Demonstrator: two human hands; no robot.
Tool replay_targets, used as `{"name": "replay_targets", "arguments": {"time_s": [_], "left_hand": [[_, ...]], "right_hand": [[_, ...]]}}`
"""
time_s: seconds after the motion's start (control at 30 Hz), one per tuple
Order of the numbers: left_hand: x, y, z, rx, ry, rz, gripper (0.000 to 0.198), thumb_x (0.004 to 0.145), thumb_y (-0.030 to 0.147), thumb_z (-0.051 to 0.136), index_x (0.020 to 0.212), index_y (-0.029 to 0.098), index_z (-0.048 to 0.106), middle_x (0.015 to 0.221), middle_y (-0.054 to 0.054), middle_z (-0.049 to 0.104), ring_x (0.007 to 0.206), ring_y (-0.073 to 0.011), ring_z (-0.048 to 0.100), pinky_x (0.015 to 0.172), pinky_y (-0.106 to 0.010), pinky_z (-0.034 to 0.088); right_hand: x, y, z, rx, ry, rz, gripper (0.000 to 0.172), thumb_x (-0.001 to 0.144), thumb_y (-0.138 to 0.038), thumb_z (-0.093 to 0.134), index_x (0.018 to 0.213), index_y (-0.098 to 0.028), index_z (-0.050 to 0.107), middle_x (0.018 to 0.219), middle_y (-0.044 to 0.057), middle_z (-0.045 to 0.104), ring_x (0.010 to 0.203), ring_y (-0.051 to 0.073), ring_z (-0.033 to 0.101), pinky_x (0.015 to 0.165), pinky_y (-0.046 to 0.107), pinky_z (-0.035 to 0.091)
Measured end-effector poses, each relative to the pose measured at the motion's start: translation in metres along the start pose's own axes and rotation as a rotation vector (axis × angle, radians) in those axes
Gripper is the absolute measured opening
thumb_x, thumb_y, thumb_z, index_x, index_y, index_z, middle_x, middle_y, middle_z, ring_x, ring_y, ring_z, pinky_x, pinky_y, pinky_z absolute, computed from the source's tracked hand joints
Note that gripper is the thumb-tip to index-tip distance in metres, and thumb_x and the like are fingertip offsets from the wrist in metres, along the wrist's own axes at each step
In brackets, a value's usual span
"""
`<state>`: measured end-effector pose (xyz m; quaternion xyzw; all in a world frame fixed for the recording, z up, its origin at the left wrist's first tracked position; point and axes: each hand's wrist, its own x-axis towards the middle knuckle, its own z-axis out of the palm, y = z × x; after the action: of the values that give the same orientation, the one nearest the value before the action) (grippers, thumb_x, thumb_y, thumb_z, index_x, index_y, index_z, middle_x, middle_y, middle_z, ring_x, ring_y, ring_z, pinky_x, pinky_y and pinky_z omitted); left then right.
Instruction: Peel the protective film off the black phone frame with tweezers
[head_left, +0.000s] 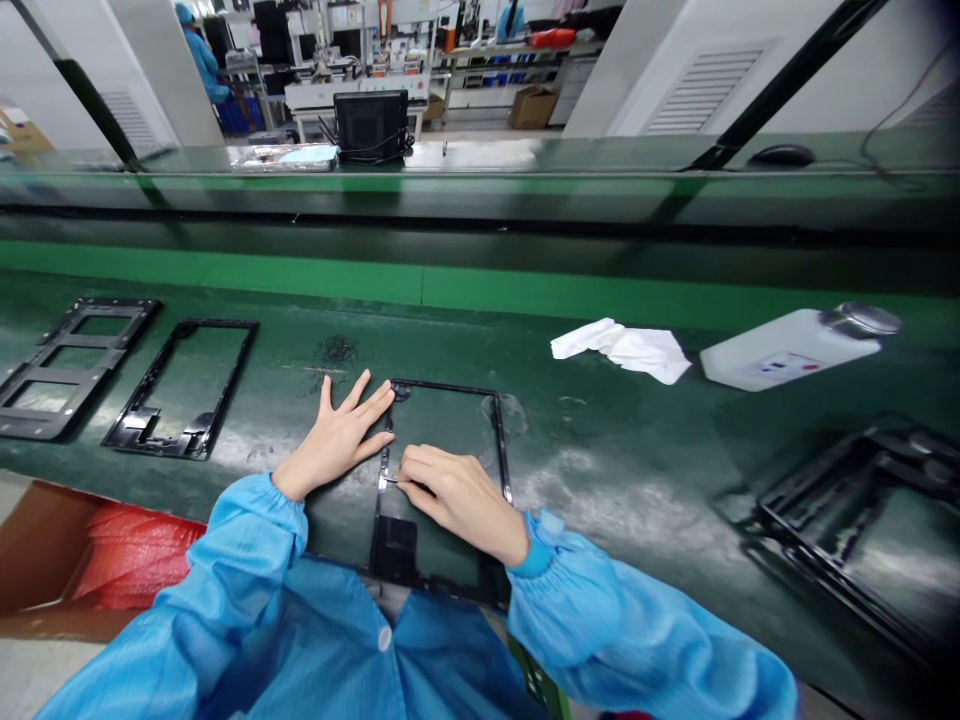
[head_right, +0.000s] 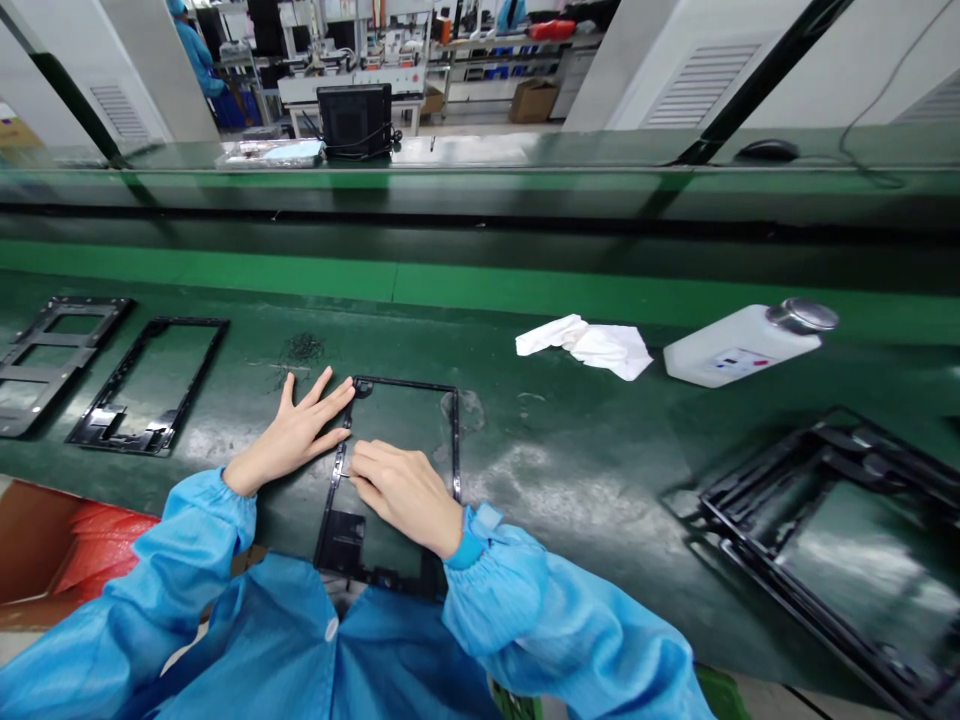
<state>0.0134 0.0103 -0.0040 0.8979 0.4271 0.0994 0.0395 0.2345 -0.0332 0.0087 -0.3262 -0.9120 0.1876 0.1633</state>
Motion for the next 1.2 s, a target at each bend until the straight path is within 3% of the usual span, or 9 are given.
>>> {"name": "replay_targets", "arguments": {"time_s": [0.5,0.9,1.03,1.2], "left_hand": [[0.0001,-0.0003,0.0002,0.014,-0.023,-0.012,0.061,0.102,0.044,0.034,0.154,0.025,0.009,0.155,-0.007,0.026,0.147,-0.0258,0.003,0.111,-0.065,-0.007],[-0.0004,-0.0007,-0.0004,0.005,-0.016,-0.005,0.060,0.102,0.043,0.033,0.154,0.025,0.007,0.155,-0.007,0.027,0.147,-0.0257,0.005,0.111,-0.065,-0.006],[-0.0005,-0.0005,-0.0002,0.003,-0.012,-0.006,0.060,0.102,0.044,0.034,0.154,0.025,0.010,0.154,-0.008,0.029,0.147,-0.0253,0.005,0.111,-0.065,-0.004],[-0.0005,-0.0008,0.0007,0.005,-0.023,-0.008,0.061,0.102,0.044,0.034,0.154,0.025,0.008,0.155,-0.007,0.026,0.147,-0.0260,0.006,0.111,-0.065,-0.005]], "right_hand": [[-0.0006,0.0009,0.0003,0.036,-0.035,-0.053,0.014,0.096,-0.017,0.050,0.082,-0.019,0.053,0.085,0.001,0.059,0.083,0.015,0.054,0.068,0.024,0.036],[-0.0024,0.0033,-0.0007,0.081,-0.020,-0.003,0.010,0.097,-0.020,0.050,0.090,-0.020,0.057,0.090,0.001,0.060,0.088,0.015,0.055,0.071,0.023,0.038],[-0.0040,0.0008,-0.0016,0.016,-0.027,0.046,0.005,0.095,-0.024,0.053,0.094,-0.021,0.057,0.095,0.002,0.060,0.090,0.016,0.054,0.066,0.024,0.037],[-0.0040,-0.0034,-0.0019,-0.065,-0.035,0.002,0.012,0.098,-0.023,0.049,0.088,-0.020,0.055,0.093,0.002,0.061,0.087,0.016,0.052,0.062,0.026,0.034]]}}
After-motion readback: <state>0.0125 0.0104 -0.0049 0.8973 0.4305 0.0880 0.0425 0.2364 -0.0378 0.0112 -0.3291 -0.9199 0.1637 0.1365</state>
